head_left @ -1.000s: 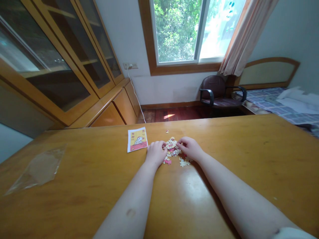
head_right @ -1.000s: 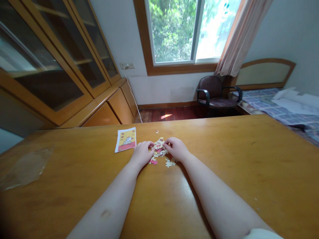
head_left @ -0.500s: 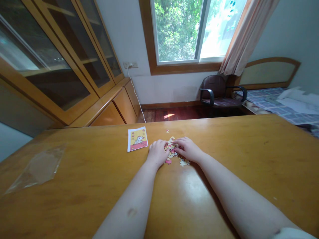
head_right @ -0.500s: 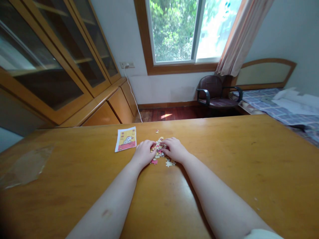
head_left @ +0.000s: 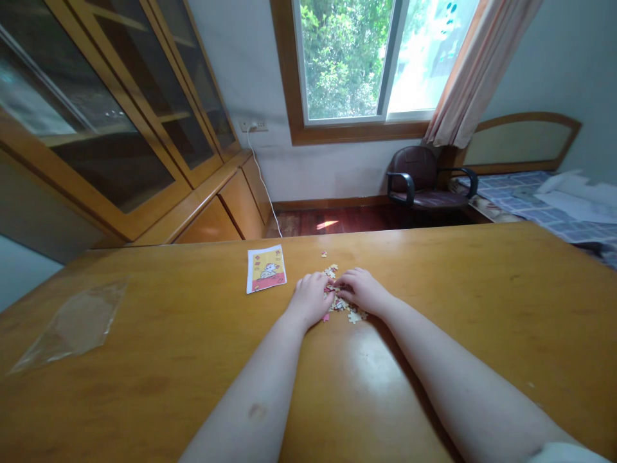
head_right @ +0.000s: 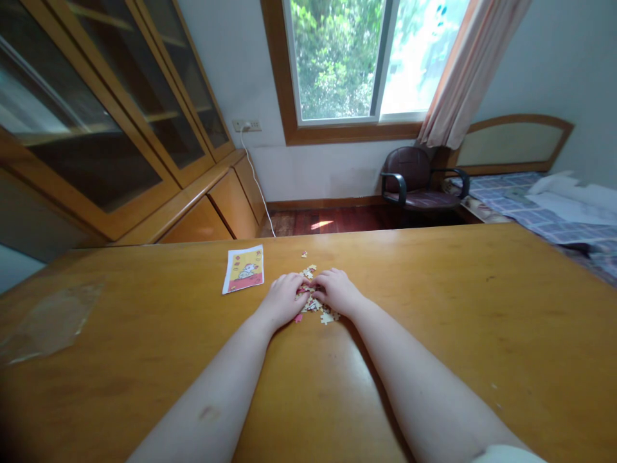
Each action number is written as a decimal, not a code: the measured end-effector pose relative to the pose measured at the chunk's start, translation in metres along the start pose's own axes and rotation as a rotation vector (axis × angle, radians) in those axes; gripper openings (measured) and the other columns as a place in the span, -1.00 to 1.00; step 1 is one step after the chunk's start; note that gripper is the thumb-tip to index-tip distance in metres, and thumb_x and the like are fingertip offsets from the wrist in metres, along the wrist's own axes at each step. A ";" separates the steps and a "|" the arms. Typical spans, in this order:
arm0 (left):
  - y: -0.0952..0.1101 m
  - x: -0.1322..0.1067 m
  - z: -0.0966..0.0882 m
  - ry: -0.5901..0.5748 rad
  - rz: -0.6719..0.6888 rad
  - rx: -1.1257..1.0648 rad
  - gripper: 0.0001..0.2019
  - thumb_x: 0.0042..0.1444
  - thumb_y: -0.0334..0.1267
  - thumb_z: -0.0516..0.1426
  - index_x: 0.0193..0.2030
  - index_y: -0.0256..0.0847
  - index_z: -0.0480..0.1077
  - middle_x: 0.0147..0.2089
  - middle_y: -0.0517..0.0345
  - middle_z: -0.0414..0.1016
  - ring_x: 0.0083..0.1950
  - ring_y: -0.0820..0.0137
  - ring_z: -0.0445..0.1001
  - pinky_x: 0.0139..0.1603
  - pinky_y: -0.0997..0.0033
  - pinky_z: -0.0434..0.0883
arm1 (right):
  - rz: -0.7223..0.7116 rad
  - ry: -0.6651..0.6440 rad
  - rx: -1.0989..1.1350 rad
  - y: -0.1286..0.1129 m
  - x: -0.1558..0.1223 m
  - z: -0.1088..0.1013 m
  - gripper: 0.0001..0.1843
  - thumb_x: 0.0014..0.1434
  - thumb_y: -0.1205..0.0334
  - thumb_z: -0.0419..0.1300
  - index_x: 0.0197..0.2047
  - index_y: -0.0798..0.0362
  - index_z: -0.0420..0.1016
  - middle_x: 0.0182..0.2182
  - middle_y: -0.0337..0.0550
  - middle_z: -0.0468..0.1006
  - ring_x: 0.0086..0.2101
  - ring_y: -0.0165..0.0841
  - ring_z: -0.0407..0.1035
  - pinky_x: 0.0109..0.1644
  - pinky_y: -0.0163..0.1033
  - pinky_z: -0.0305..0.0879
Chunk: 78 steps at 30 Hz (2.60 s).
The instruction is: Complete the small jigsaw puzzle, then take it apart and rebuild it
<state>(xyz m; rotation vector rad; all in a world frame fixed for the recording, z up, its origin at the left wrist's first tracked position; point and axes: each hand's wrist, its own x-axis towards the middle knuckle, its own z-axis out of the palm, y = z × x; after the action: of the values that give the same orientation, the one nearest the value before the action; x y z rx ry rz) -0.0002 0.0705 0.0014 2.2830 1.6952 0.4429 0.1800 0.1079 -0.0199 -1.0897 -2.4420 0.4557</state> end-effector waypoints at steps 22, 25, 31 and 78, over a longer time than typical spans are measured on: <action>-0.006 0.001 0.002 -0.066 0.042 -0.062 -0.51 0.06 -0.40 0.02 0.15 -0.03 0.34 0.13 0.16 0.44 0.14 0.22 0.33 0.18 0.19 0.25 | 0.051 -0.003 0.097 -0.001 -0.002 -0.010 -0.73 0.06 0.30 0.32 -0.12 0.05 0.56 -0.24 -0.07 0.57 -0.20 -0.27 0.43 -0.03 -0.17 0.30; -0.006 0.004 0.003 -0.053 0.040 -0.061 -0.54 0.08 -0.41 0.01 0.13 -0.05 0.36 0.09 0.14 0.47 0.11 0.23 0.36 0.17 0.20 0.27 | 0.079 0.008 0.148 -0.002 -0.002 -0.009 -0.70 0.05 0.37 0.31 -0.10 0.05 0.55 -0.27 -0.12 0.51 -0.30 -0.35 0.41 -0.13 -0.25 0.32; -0.006 0.005 0.005 -0.036 0.008 -0.064 -0.59 0.08 -0.41 0.04 0.08 -0.11 0.37 0.02 0.07 0.49 0.05 0.23 0.41 0.12 0.21 0.31 | 0.071 0.041 0.174 0.000 -0.002 -0.003 -0.69 0.03 0.51 0.21 -0.16 0.07 0.54 -0.33 -0.17 0.47 -0.33 -0.39 0.37 -0.17 -0.29 0.30; 0.025 -0.016 -0.003 -0.110 0.501 -0.152 -0.65 0.05 -0.22 0.22 0.02 0.01 0.45 0.08 0.13 0.47 0.15 0.20 0.32 0.22 0.12 0.22 | 0.407 0.258 0.225 0.013 0.002 -0.005 -0.83 0.17 0.23 0.13 -0.33 0.08 0.53 -0.39 -0.14 0.55 -0.36 -0.34 0.38 -0.23 -0.24 0.26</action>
<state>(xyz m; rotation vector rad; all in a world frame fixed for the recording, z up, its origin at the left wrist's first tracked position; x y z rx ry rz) 0.0162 0.0484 0.0129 2.5472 0.9885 0.5107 0.1895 0.1184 -0.0214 -1.4477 -1.8959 0.6515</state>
